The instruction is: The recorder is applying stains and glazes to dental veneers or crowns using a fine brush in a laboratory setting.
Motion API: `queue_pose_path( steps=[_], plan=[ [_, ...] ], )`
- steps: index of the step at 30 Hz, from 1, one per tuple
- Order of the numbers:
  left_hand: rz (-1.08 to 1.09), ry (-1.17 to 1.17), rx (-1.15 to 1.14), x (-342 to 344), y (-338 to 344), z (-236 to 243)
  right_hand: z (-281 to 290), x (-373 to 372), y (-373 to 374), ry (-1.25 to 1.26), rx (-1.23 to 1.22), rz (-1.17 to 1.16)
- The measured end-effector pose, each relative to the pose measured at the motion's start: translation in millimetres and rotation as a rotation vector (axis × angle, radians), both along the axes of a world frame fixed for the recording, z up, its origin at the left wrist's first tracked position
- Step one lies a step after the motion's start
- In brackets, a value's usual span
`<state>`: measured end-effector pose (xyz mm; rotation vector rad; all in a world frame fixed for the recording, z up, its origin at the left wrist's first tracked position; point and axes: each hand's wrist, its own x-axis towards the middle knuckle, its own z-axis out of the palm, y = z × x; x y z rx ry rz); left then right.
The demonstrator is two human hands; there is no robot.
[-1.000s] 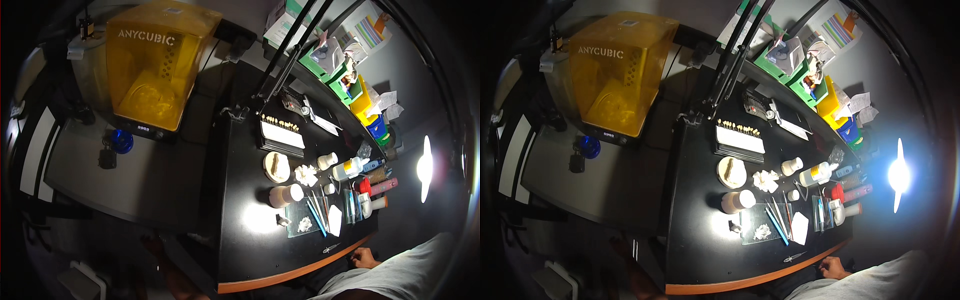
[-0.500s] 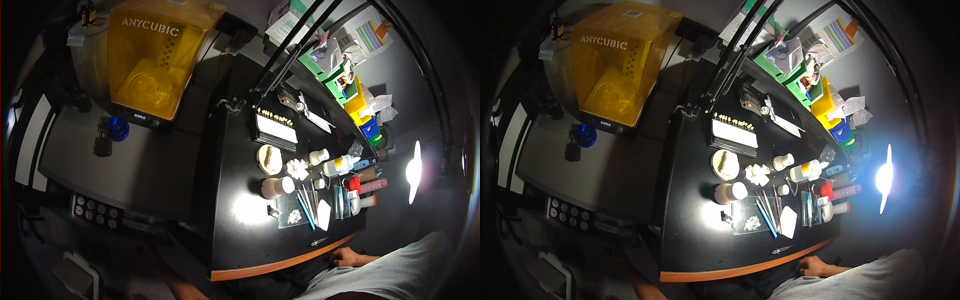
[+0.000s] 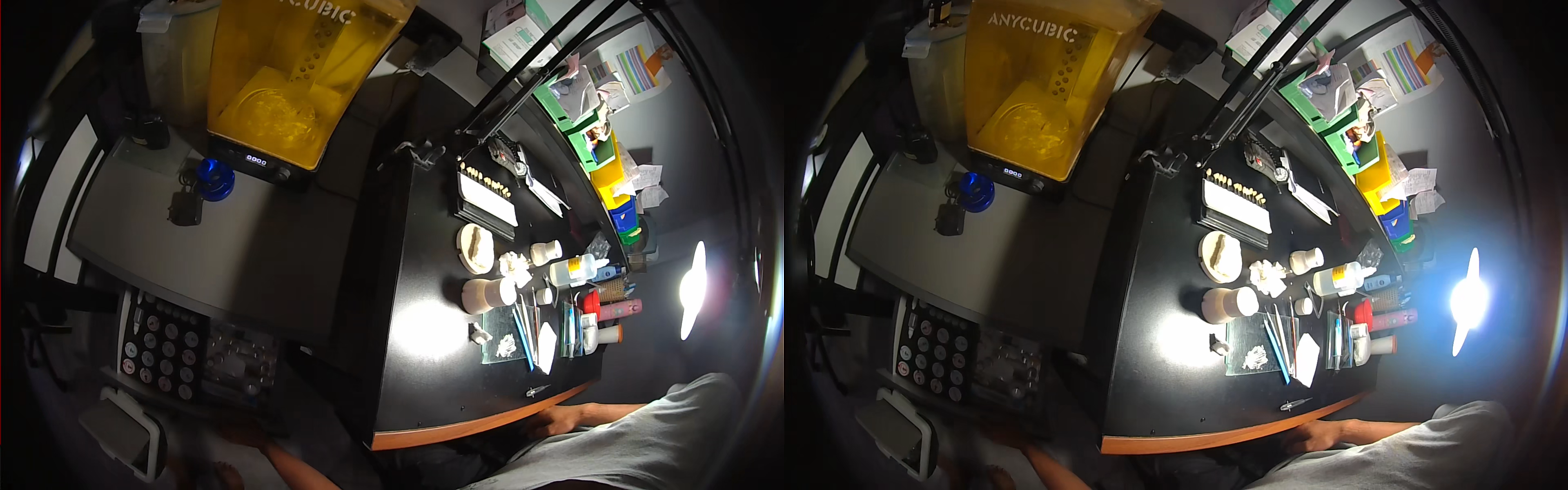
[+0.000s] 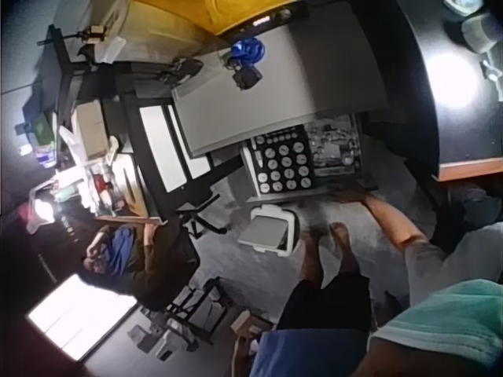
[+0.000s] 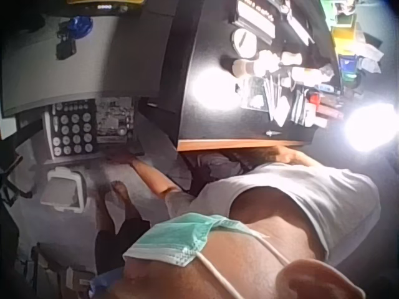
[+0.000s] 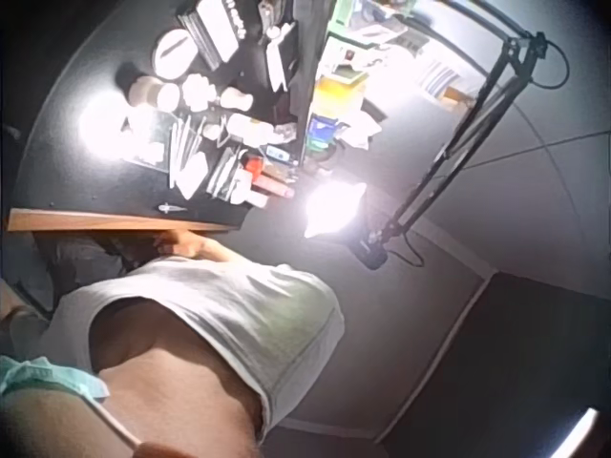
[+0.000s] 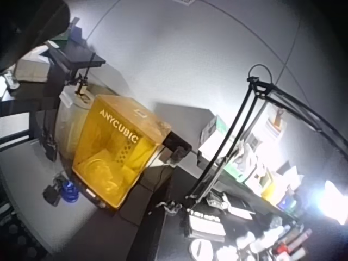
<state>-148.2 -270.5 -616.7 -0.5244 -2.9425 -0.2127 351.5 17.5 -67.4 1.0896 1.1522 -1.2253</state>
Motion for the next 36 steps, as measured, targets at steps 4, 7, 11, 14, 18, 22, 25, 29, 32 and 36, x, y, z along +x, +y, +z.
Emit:
queue_pose_path(
  steps=[4,7,11,14,18,22,25,29,32,36],
  plan=[
    [0.440,-0.649,0.348,-42.8,73.4,9.7,1.8,-1.0,2.4,-0.107,-0.019,-0.027],
    [0.430,-0.594,0.358,-70.7,63.3,3.6,-8.6,11.2,-0.7,0.016,-0.091,0.068],
    [0.443,-0.530,0.349,-79.3,64.9,-9.8,-29.1,60.3,-3.4,0.063,-0.131,0.041],
    [0.456,-0.506,0.346,-82.1,62.0,-18.6,-50.3,117.2,-7.9,-0.061,-0.181,0.189],
    [0.422,-0.475,0.405,-90.6,78.7,-23.2,-42.3,95.1,-4.1,-0.165,-0.222,0.126],
    [0.371,-0.455,0.460,-94.3,97.4,-34.5,-48.5,107.2,-7.0,0.237,-0.230,-0.060],
    [0.321,-0.424,0.484,-95.9,124.0,-36.3,-23.3,44.5,15.7,0.352,-0.361,-0.016],
    [0.298,-0.385,0.544,-96.4,139.0,-26.2,29.0,-164.5,54.9,0.699,-0.536,-0.241],
    [0.301,-0.377,0.605,-97.8,133.4,-26.2,45.1,-252.8,47.5,0.866,-0.649,-0.180],
    [0.321,-0.431,0.756,-89.5,154.5,-32.7,37.0,-272.9,27.8,1.010,0.174,-0.177]
  ],
)
